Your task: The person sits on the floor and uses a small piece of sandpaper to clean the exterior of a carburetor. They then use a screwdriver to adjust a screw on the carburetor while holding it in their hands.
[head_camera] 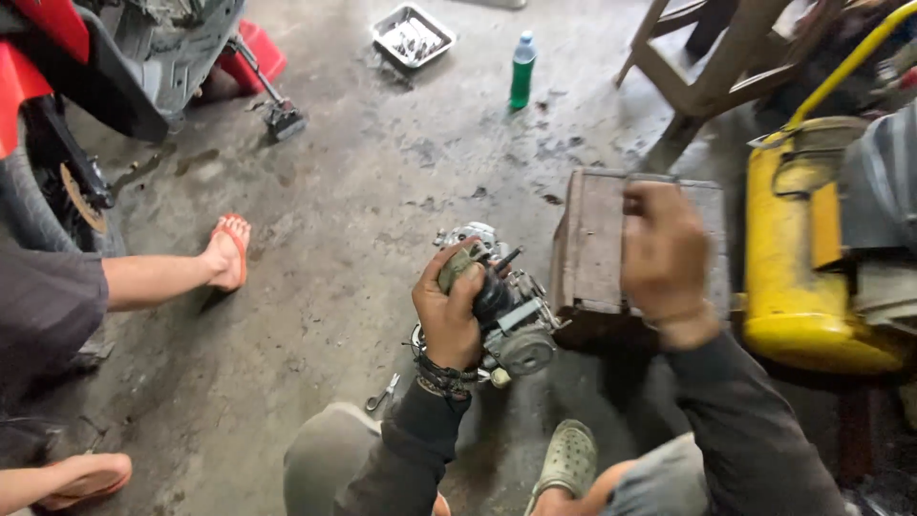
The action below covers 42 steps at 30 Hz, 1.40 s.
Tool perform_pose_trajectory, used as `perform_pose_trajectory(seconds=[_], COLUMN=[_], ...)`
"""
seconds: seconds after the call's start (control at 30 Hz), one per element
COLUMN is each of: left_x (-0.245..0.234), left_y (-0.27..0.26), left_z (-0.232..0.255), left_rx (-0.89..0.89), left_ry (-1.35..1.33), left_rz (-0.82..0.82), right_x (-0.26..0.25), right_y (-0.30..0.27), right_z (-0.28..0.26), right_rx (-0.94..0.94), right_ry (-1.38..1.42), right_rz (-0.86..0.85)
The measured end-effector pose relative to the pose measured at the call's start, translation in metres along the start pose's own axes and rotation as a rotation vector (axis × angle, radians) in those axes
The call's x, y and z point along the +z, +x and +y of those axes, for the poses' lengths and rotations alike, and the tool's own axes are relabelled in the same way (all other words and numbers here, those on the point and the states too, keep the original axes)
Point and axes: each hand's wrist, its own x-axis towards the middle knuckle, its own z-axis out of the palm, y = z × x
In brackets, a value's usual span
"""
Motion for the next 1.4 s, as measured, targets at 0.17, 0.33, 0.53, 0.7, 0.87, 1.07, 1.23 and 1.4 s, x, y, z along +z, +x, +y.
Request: perform_pose_trajectory(seconds=[0.17,0.33,0.53,0.7,0.87,1.07,1.23,1.4], left_x=[0.034,0.052,0.055,0.041,0.049,0.038,0.034,0.029], left_y=[-0.022,-0.027,-0.026,-0.021,-0.025,-0.024,-0.028,-0.033], left_z=[0.05,0.041,-0.006,-0.065,-0.044,-0.049,-0.038,-0.046], left_rx=[0.112,0.116,-0.251,-0.618,-0.636,-0.552,-0.534,-0.522], left_ry=[0.232,0.182,-0.145,-0.085,-0.406,-0.373,-0.378,-0.408], left_rz=[-0.218,-0.314,-0.173,0.04,-0.015,-0.065,-0.139,-0.158], right_x=[-0.082,-0.088,-0.103,-0.098,-0.086,-0.065,-0.057,-0.052], right_y=[-0.075,-0.139,-0.16,-0.173,-0.175,-0.153,-0.146,-0.15], right_z=[0.02,0.058,-0.023,-0.152,-0.197,-0.196,-0.184,-0.176], right_rx=[0.186,0.634,0.807,0.553,0.479,0.295,0.231,0.14], right_ry=[0.127,0.404,0.647,0.488,0.508,0.469,0.498,0.318], right_rz=[0.38,0.525,0.524,0.364,0.196,0.071,0.039,0.035])
